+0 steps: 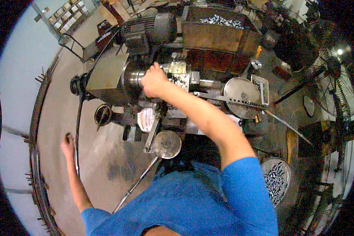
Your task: The person operates a manual lathe machine by adjusting the tool rest, feeding a metal rod into the chuck, and manipulating hand wheels and levers to turn the piece. They then remove a finished metal part from the chuck and place it into a bin.
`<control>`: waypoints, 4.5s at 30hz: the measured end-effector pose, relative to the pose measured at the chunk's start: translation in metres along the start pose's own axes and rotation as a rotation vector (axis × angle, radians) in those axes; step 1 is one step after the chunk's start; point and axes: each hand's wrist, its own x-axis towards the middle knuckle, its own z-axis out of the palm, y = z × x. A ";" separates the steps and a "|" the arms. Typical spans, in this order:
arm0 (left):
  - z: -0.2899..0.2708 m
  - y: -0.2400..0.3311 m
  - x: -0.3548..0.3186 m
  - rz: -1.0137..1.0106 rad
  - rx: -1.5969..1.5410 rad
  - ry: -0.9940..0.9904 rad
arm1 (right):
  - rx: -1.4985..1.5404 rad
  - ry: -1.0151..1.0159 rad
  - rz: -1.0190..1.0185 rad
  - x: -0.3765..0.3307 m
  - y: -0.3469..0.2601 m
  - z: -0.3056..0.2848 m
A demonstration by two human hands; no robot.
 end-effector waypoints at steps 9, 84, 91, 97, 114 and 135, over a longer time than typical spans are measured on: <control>0.030 0.031 -0.101 -0.373 0.043 -0.077 | 0.028 -0.120 -0.046 0.017 -0.009 0.008; -0.140 0.396 -0.193 1.345 -1.438 -0.805 | 0.633 0.364 0.702 -0.344 0.036 -0.022; -0.123 0.401 -0.192 1.496 -1.045 -0.657 | 0.841 0.480 0.489 -0.321 0.038 -0.047; -0.001 0.370 -0.140 0.555 -1.354 -1.054 | 0.829 0.598 -0.063 -0.236 0.000 -0.094; -0.004 0.348 -0.131 0.274 -1.424 -0.694 | 0.671 0.477 -0.115 -0.181 -0.036 -0.095; 0.006 0.262 -0.066 0.355 -1.109 -0.548 | 0.663 0.126 -0.432 -0.061 -0.041 -0.067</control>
